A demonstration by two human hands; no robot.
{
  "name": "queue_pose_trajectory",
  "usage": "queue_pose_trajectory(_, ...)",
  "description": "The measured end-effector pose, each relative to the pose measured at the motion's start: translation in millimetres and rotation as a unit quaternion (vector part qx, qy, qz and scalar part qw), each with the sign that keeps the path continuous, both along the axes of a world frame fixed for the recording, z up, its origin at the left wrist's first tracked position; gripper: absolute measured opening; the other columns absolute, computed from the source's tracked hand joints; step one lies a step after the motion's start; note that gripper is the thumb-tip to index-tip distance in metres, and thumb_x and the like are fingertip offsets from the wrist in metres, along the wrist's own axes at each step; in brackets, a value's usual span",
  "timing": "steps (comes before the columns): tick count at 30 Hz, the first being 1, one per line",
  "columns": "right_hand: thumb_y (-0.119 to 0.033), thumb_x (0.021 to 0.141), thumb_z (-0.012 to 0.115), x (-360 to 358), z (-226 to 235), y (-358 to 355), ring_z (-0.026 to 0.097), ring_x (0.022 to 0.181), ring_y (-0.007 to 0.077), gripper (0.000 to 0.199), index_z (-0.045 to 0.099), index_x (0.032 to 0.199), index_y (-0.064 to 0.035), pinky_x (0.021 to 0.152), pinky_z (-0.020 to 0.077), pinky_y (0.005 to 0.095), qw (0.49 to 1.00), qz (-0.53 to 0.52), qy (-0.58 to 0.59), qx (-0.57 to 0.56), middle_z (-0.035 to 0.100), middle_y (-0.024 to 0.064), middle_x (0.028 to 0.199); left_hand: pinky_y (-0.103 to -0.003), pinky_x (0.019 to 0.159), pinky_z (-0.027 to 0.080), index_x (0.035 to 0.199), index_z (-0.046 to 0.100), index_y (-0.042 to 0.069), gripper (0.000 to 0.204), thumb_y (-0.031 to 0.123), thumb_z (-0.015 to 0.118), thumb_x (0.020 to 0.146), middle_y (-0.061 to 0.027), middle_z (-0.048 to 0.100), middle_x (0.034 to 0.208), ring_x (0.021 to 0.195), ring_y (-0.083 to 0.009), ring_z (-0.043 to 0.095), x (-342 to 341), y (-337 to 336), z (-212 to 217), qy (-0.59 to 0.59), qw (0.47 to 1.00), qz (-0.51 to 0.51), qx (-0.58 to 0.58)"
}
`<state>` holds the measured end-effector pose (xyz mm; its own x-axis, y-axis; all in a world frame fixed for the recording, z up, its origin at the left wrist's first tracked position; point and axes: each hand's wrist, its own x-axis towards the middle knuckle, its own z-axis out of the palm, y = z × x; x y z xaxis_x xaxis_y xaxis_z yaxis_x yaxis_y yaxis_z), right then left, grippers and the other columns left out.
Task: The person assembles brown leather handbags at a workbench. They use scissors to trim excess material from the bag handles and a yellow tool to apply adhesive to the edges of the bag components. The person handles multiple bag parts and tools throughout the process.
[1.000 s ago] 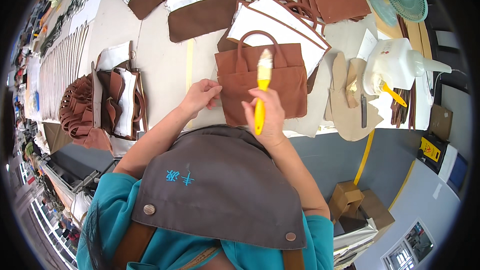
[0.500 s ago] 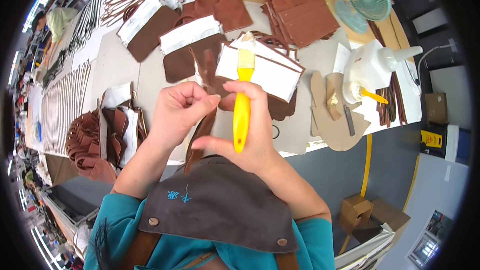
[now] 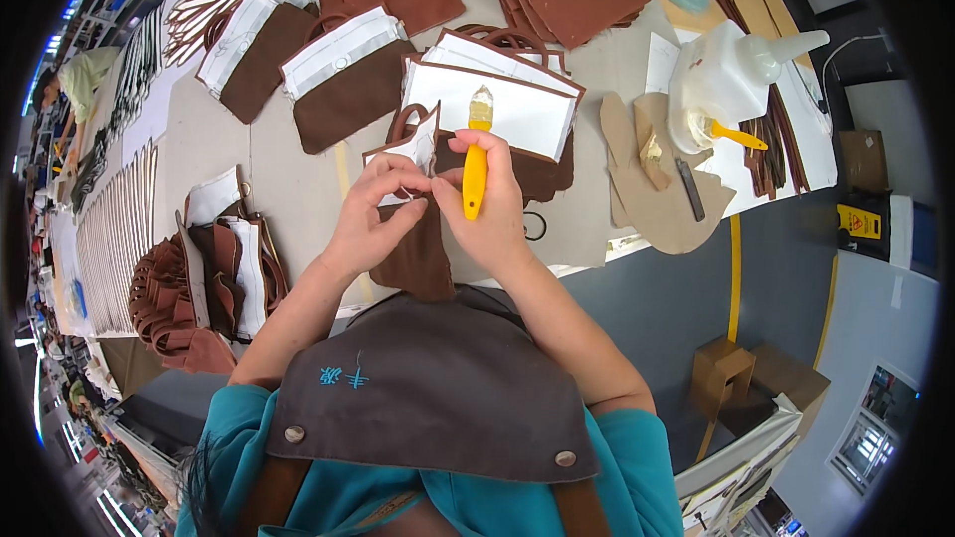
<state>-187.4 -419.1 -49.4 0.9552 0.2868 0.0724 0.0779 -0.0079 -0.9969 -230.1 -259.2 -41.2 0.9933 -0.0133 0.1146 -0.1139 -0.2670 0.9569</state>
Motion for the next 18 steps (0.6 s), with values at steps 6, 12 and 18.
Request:
queue_pose_trajectory(6, 0.002, 0.079, 0.063, 7, 3, 8, 0.061, 0.075, 0.0129, 0.048, 0.042, 0.121, -0.0059, 0.070, 0.0502, 0.0262, 1.000, 0.018, 0.005, -0.025, 0.055, 0.0124, 0.110, -0.026, 0.081, 0.045, 0.091, 0.061, 0.000, 0.006, 0.003, 0.062, 0.085, -0.0049, 0.053, 0.102, 0.091, -0.0110, 0.054, 0, 2, -14, 0.076, 0.990, 0.046, -0.106)
queue_pose_trajectory(12, 0.006, 0.079, 0.062, 6, -13, 6, 0.059, 0.078, 0.0119, 0.050, 0.042, 0.123, -0.0069, 0.067, 0.0518, 0.0247, 0.999, 0.013, 0.024, -0.037, 0.053, 0.0108, 0.114, -0.024, 0.069, 0.047, 0.089, 0.058, 0.003, 0.006, 0.009, 0.060, 0.088, -0.0034, 0.059, 0.081, 0.072, -0.0096, 0.056, -3, -1, -29, 0.103, 0.986, 0.105, -0.074)
queue_pose_trajectory(18, 0.010, 0.078, 0.059, 5, 15, 4, 0.058, 0.076, 0.0114, 0.049, 0.041, 0.121, -0.0059, 0.063, 0.0564, 0.0267, 0.981, 0.010, 0.137, 0.138, 0.050, 0.0121, 0.116, -0.022, 0.071, 0.044, 0.108, 0.054, 0.003, 0.017, 0.015, 0.053, 0.095, -0.0016, 0.056, 0.081, 0.075, -0.0079, 0.052, 10, 10, 6, 0.176, 0.972, 0.092, -0.128)
